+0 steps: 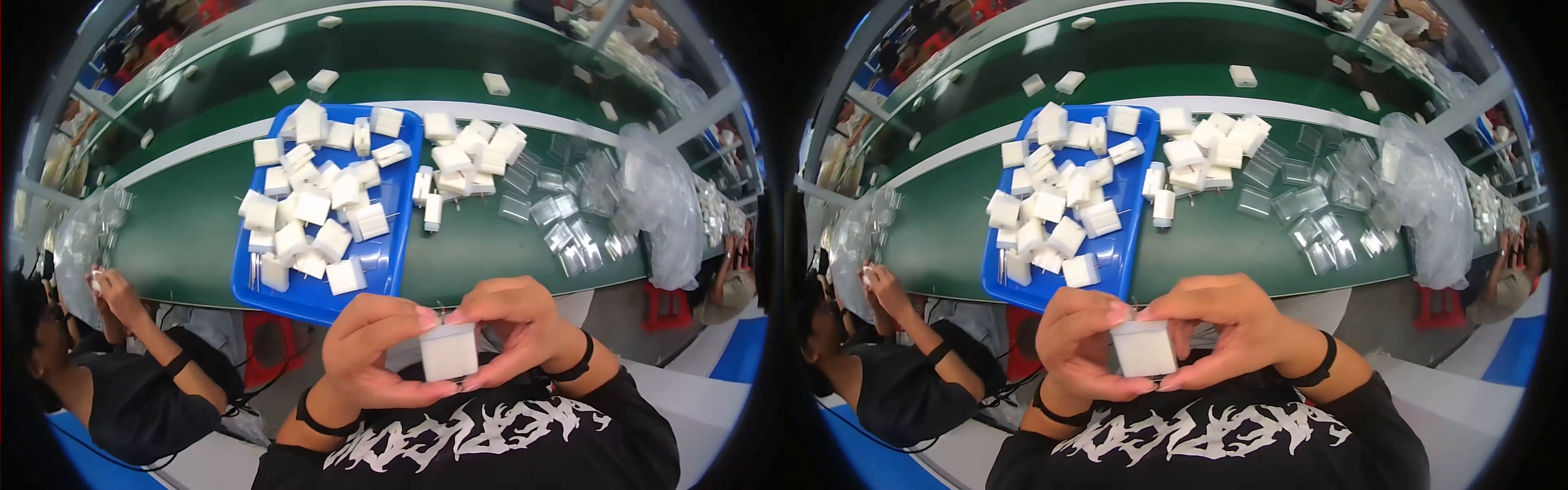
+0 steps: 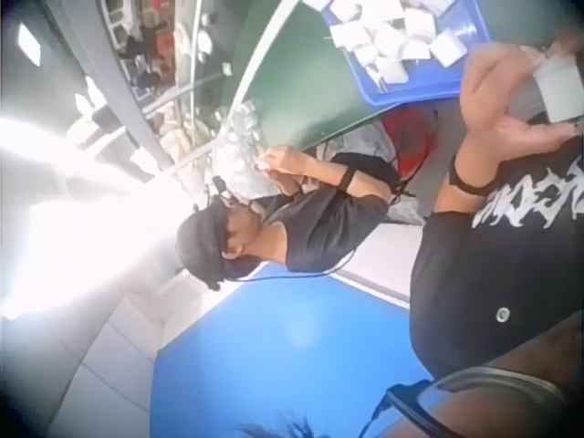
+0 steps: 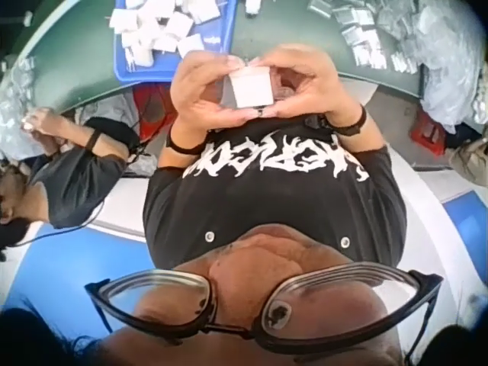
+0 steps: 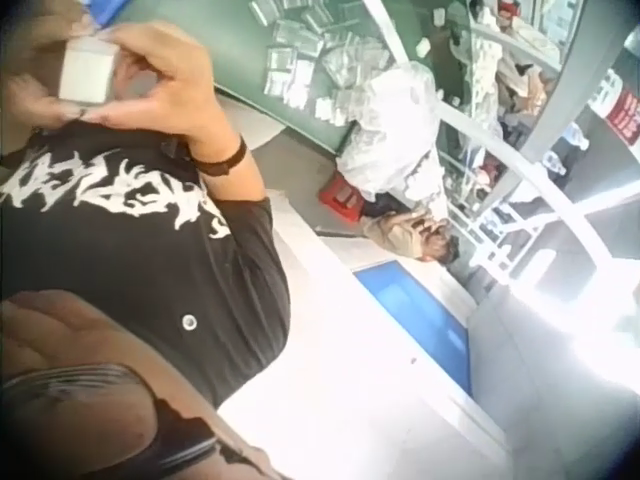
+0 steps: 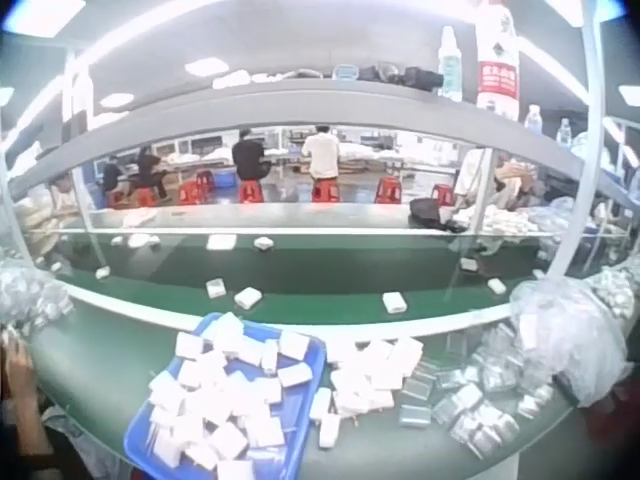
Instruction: Placing small white rectangular components into clear plastic cases at an assembly line.
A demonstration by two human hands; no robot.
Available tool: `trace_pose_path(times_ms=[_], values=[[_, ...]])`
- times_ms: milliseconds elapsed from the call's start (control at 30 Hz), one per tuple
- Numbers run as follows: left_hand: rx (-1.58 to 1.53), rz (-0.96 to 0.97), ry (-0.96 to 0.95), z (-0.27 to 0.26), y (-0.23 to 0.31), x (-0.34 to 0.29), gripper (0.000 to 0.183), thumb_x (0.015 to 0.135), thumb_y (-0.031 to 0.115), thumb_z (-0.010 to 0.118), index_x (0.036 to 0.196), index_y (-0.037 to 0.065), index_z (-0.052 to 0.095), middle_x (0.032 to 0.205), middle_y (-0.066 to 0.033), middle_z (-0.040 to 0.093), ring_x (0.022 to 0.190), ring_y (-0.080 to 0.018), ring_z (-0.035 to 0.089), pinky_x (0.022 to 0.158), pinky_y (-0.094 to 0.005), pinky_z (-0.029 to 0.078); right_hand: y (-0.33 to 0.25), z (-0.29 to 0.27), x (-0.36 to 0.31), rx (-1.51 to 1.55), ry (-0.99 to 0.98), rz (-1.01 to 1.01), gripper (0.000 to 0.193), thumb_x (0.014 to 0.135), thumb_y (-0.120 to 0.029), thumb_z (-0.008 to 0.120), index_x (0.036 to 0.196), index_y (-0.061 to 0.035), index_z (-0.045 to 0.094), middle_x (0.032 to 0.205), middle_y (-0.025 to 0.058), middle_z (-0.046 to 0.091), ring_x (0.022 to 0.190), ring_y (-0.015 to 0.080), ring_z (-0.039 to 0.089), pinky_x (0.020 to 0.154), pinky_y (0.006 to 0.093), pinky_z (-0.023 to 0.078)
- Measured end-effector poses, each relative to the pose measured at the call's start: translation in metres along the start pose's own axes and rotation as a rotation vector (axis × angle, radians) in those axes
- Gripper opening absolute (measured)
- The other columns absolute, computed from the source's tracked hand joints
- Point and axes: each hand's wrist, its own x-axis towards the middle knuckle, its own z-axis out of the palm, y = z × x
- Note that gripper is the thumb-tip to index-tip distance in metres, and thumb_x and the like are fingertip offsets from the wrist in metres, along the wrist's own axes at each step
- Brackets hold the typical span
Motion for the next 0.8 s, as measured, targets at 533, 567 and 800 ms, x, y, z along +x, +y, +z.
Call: trace_pose_path(times_ms=[533,567,800], values=[[-0.112,-0.373,-0.083,0.009,-0.007,-0.006,0.075,0.076,0.01,0.086,0.142,-0.007,0.054,0.131,-0.0203,0.055,0.106,-0.0236,0.066,0.089,-0.0334,0.058,-0.006,-0.002,-0.003,-0.594,0.049,0.006,0.067,0.072,-0.016,0.094,0.131,-0.002,0.065,0.093,0.0093,0.067,0.071,0.0185,0.066,0.061,0.0272,0.054],[-0.088,-0.389,-0.1,0.011,-0.001,-0.002,0.064,0.086,0.01,0.079,0.143,-0.006,0.053,0.126,-0.0192,0.06,0.107,-0.0238,0.067,0.091,-0.0343,0.057,-0.005,0.004,0.0,-0.589,0.032,-0.054,0.07,0.071,-0.021,0.095,0.132,-0.0035,0.065,0.096,0.0087,0.066,0.077,0.0185,0.066,0.06,0.0252,0.053],[-0.799,-0.826,0.102,0.021,-0.001,-0.01,0.054,0.1,0.008,0.065,0.147,-0.002,0.041,0.116,-0.0181,0.068,0.105,-0.0262,0.07,0.096,-0.0406,0.057,-0.001,0.0,-0.007,-0.571,0.137,0.004,0.068,0.068,-0.022,0.097,0.128,-0.0086,0.068,0.11,0.0054,0.058,0.084,0.0128,0.055,0.055,0.0236,0.047]])
